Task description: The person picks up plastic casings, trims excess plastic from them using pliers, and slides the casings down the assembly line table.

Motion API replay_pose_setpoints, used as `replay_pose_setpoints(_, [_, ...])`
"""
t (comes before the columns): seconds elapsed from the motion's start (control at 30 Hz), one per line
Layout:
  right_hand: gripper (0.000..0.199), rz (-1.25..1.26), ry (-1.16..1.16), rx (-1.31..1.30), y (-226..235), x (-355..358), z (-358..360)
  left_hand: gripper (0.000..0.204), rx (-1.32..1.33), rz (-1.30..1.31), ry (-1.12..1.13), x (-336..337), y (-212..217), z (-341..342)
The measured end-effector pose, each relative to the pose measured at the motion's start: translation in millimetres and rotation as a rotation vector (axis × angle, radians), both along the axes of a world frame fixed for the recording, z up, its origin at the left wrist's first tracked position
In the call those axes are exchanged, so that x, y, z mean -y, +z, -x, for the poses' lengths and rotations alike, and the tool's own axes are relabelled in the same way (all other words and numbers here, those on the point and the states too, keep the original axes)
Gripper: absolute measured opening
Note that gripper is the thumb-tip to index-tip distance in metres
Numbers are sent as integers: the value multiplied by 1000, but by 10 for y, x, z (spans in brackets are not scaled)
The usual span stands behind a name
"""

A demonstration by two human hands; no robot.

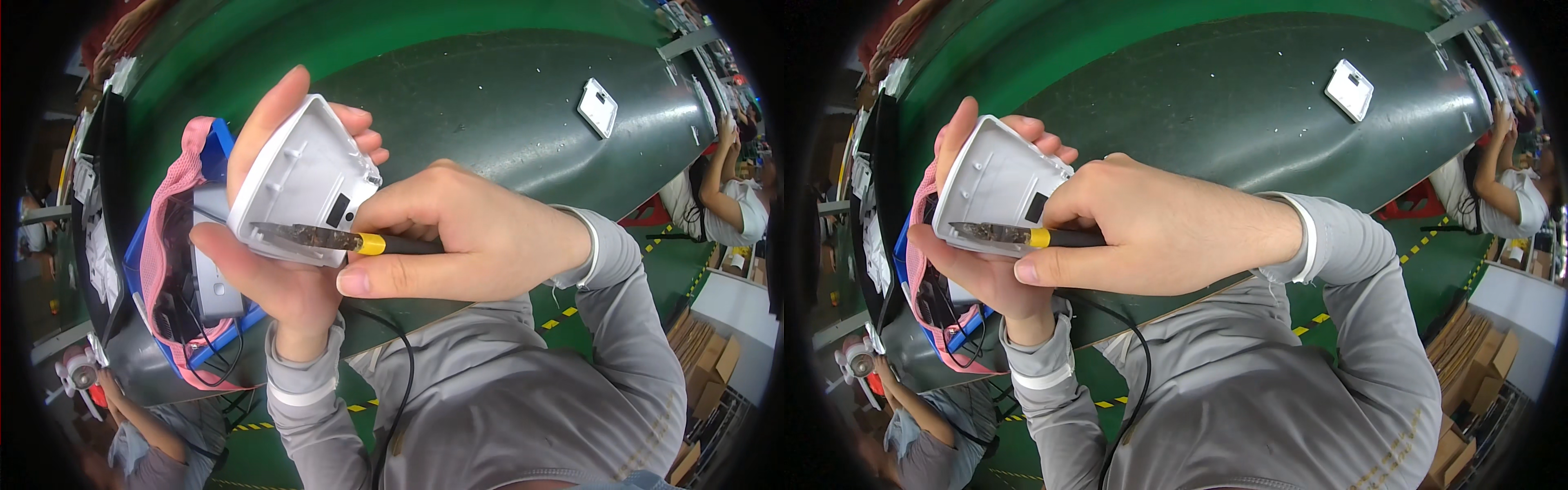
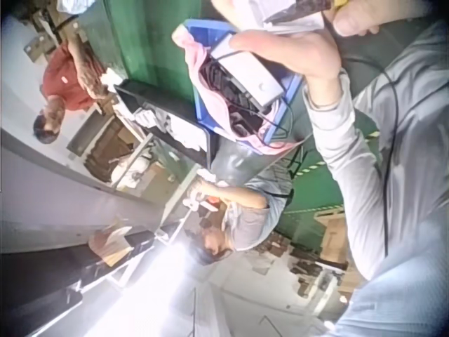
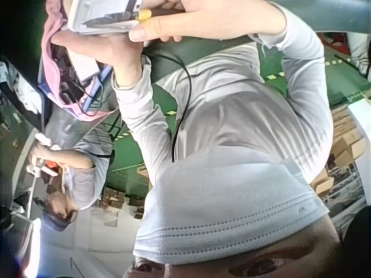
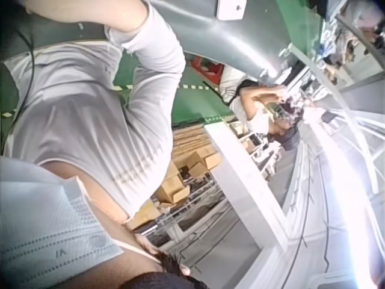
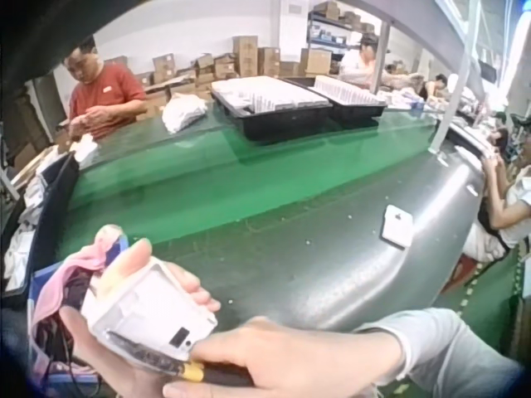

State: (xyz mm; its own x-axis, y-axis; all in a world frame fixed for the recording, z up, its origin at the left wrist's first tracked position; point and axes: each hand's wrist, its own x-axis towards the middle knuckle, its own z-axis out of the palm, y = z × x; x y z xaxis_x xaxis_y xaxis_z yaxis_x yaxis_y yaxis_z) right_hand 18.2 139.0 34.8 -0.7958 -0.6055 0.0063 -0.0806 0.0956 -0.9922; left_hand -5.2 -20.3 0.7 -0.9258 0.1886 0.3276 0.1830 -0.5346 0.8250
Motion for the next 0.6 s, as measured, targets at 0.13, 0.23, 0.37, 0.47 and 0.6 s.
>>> replay_pose_setpoints(0.13, [43, -50, 15, 28, 51, 5, 10, 94, 1, -22, -7, 13, -12, -2])
replay_pose_setpoints(0.23, [42, -54, 15, 21, 57, -2, 10, 93, 6, -11, 7, -7, -11, -7])
replay_pose_setpoints(0.37, [42, -37, 6, 11, 49, 6, 4, 93, 7, -11, 3, -11, -10, -14])
replay_pose_setpoints(0.47, [42, -51, 7, 3, 32, 9, 5, 93, -2, 11, 20, -14, -8, -16])
replay_pose_setpoints(0.6, [43, -65, -15, -38, 34, 12, 12, 92, 5, 8, 23, -13, 10, -19])
